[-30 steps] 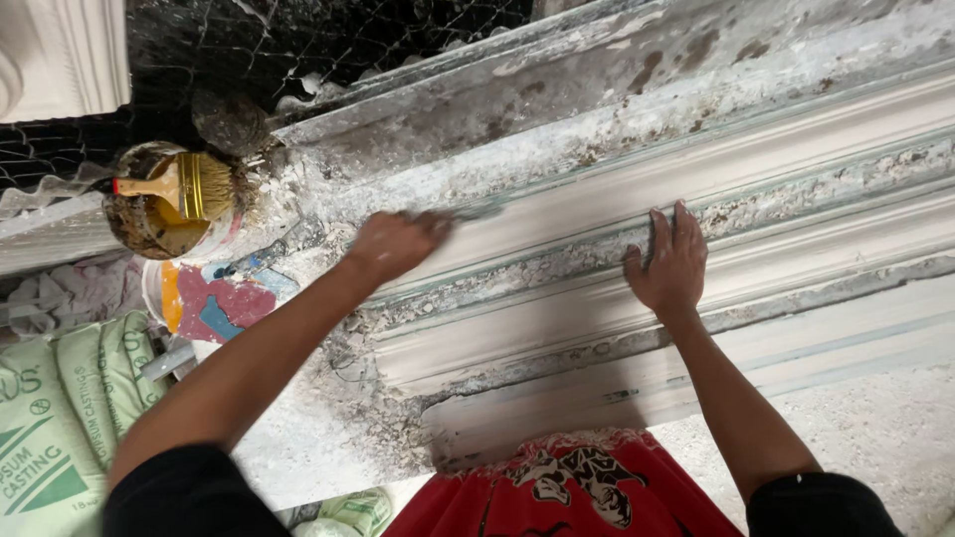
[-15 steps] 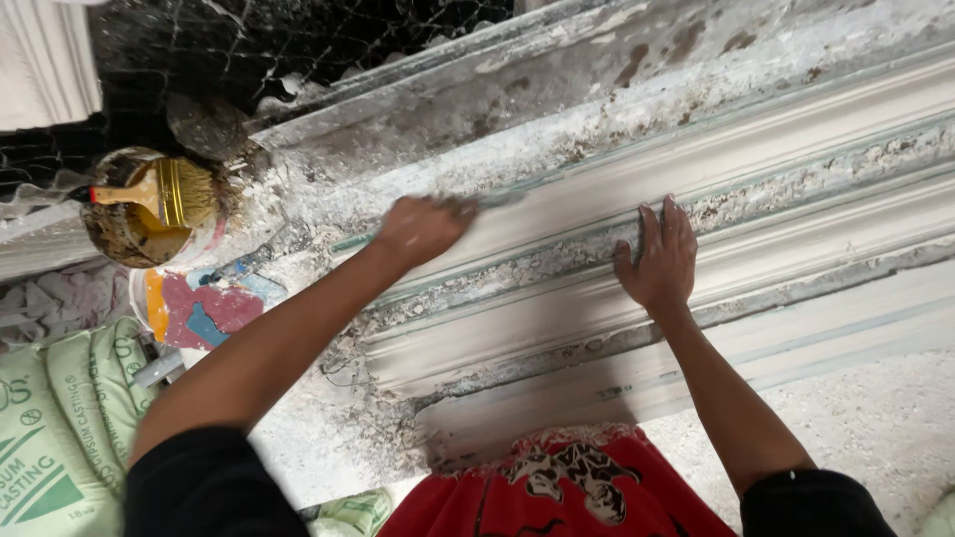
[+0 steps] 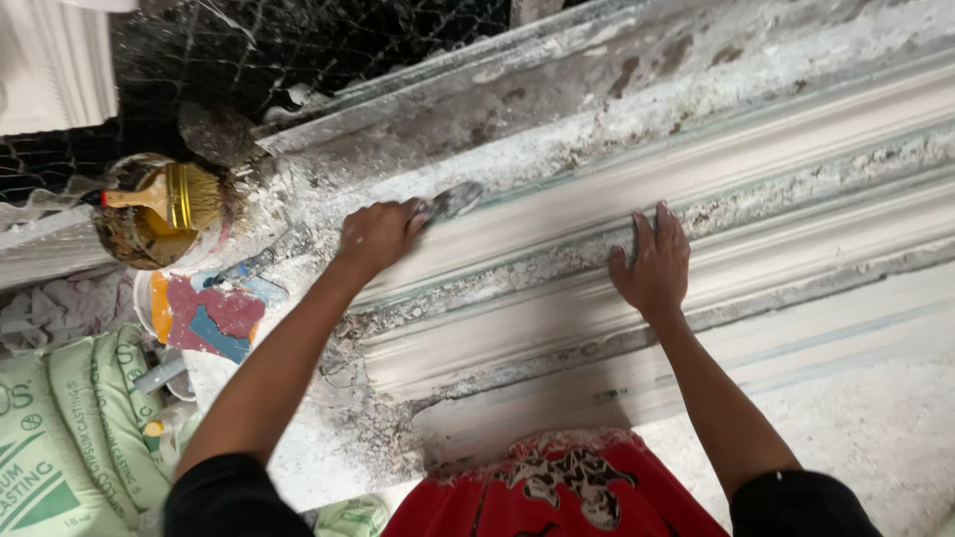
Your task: The person scrapes excess dried plaster off long decorative gypsum cornice moldings, running a small hand scraper along the grooves of each piece while steadying the molding with the other hand. They work along the length of the pieces and reposition between moldings, with plaster dust and scraps falling onto the work surface.
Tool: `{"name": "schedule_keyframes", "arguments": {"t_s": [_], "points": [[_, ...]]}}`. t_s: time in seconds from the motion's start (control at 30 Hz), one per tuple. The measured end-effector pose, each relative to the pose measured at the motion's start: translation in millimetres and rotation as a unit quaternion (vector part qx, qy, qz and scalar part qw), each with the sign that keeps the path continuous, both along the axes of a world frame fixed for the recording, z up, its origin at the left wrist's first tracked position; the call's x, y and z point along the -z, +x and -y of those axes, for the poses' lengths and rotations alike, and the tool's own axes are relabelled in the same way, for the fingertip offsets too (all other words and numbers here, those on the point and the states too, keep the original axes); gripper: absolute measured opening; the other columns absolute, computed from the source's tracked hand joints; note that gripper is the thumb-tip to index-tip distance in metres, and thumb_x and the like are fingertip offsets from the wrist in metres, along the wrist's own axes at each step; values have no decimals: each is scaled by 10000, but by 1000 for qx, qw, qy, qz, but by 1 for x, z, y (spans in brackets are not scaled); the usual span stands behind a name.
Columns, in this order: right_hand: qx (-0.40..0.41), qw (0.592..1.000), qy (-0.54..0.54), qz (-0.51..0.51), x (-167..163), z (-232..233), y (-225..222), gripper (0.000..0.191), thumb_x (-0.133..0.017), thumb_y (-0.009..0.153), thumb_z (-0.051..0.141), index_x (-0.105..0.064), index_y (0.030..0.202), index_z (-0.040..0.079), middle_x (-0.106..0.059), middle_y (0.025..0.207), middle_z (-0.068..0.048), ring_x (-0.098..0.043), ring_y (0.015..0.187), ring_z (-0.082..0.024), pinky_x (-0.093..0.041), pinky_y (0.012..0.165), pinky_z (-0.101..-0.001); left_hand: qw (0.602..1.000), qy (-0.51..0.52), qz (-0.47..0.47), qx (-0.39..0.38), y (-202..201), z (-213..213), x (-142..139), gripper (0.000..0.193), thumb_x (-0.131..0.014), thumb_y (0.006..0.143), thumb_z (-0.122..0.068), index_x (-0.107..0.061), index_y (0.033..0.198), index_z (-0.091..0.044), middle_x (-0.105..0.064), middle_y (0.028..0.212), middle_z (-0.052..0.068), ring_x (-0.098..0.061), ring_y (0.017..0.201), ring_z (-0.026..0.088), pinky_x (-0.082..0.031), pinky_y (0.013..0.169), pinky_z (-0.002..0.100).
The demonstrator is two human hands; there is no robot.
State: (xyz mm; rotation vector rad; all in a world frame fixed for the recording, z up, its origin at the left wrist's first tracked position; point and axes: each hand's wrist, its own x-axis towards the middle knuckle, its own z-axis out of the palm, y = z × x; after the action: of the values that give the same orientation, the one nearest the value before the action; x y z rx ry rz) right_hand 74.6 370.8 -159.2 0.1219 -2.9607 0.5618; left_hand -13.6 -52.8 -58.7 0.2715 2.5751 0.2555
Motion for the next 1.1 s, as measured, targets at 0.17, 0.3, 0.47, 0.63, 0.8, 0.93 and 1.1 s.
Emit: {"name": "schedule_keyframes", "arguments": {"t_s": [0.17,0.3,0.47,0.63,0.8,0.93,1.1], "points": [[-4,1000,15,-19,-1,-1,-4,602,-645,918,290,-542,1472,77,-406,1590,-270,-391,1429,-500,-325,1159,-626,997,18,-58,-41,-26,-151,62,399,-478,1072,-347,-757,966,-81,-712,796,132,-689,667,251,-555,555,436],[-21,1000,4,-15,-9,4,3,620,-620,905,273,-535,1487,78,-394,1612,-265,-393,1435,-495,-335,1185,-615,991,79,-104,-2,-22,-171,54,327,-472,1062,-214,-758,974,-82,-748,875,139,-743,741,272,-597,625,442],[13,1000,2,-5,-4,4,3,584,-609,938,332,-544,1466,90,-382,1618,-244,-374,1466,-476,-329,1188,-614,998,59,-35,-9,2,-66,10,381,-456,1028,-434,-679,1251,-220,-734,847,122,-703,640,260,-560,509,453],[0,1000,26,9,6,-2,-1,628,-576,975,381,-499,1491,32,-349,1612,-277,-347,1460,-486,-296,1158,-626,997,37,-56,-38,-2,-103,16,405,-445,1064,-419,-680,1261,-155,-714,767,110,-684,597,232,-540,490,428],[4,1000,14,17,10,-2,2,629,-562,964,354,-466,1499,37,-344,1616,-267,-338,1482,-453,-274,1203,-597,974,124,-184,-34,-51,-282,40,289,-491,985,-229,-700,1115,-76,-749,922,168,-742,787,332,-599,661,496],[-40,998,-37,-14,18,-13,5,602,-567,974,295,-441,1502,35,-362,1602,-258,-329,1499,-434,-247,1234,-580,987,60,-141,47,-64,-301,46,280,-486,994,-207,-707,1142,-119,-734,1095,158,-729,955,343,-587,794,544],[-141,973,-168,-68,21,-121,-20,538,-561,1017,181,-442,1509,-2,-412,1570,-271,-348,1496,-424,-247,1258,-567,973,35,-150,171,-16,-167,3,345,-433,1076,-371,-616,1258,-142,-625,1448,56,-680,1170,303,-617,851,446]]}}
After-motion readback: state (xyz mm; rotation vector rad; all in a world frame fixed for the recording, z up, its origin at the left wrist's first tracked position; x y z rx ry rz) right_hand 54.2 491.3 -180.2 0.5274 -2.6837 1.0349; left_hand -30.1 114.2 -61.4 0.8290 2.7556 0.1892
